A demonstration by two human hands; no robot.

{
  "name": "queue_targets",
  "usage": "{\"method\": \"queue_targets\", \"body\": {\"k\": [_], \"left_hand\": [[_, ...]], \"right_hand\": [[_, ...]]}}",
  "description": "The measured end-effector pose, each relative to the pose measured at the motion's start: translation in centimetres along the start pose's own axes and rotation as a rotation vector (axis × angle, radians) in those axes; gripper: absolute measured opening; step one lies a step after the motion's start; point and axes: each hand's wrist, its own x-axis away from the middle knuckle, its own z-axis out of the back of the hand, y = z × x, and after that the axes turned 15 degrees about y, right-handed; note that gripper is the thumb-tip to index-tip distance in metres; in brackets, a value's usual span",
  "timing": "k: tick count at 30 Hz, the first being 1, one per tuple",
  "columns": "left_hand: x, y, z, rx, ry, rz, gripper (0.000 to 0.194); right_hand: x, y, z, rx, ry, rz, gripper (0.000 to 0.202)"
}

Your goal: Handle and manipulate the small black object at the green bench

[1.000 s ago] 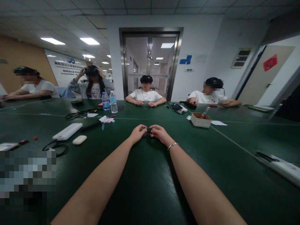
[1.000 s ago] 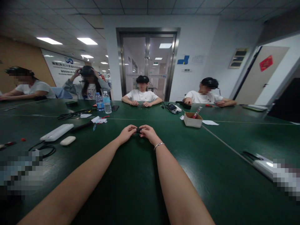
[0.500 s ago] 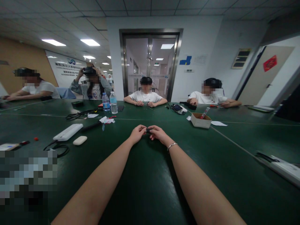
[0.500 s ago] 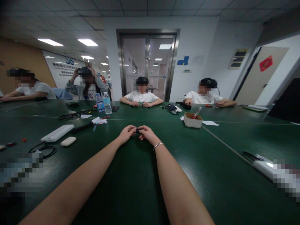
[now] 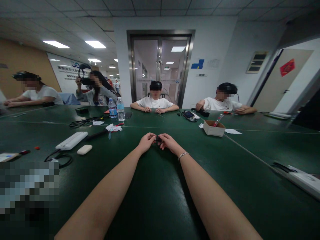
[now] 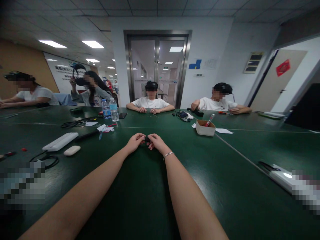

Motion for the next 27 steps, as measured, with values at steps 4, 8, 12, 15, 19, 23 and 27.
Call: {"method": "queue_targets", "body": {"k": [4,8,12,15,19,23,27], "left_hand": [[0.01,0.00,-0.01,-0.004,-0.006,0.005,0.021],[0.04,0.11,-0.02,0.016,0.002,0.007,0.021],[0.14,0.29,-0.01,0.018,-0.009,0.013,0.023],[0.24,0.45,0.02,0.022,-0.009,0.015,0.023],[0.26,0.48,0.06,-0.006,-0.009,0.011,0.023],[0.14,0.28,0.10,-0.001,-0.016,0.008,0.024],[0.13,0.26,0.04,0.003,-0.017,0.014,0.023]], "right_hand": [[0.17,-0.07,-0.02,0.019,0.005,0.074,0.030],[0.19,-0.13,-0.07,0.045,0.013,0.038,0.016],[0.14,-0.13,-0.04,0.028,0.010,0.075,0.022],[0.09,-0.08,-0.02,0.021,0.020,0.052,0.016],[0.01,0.02,-0.07,0.052,0.035,0.051,0.017],[0.02,0.05,-0.08,0.039,0.047,0.042,0.012],[-0.03,0.04,-0.10,0.033,0.037,0.052,0.014]]}}
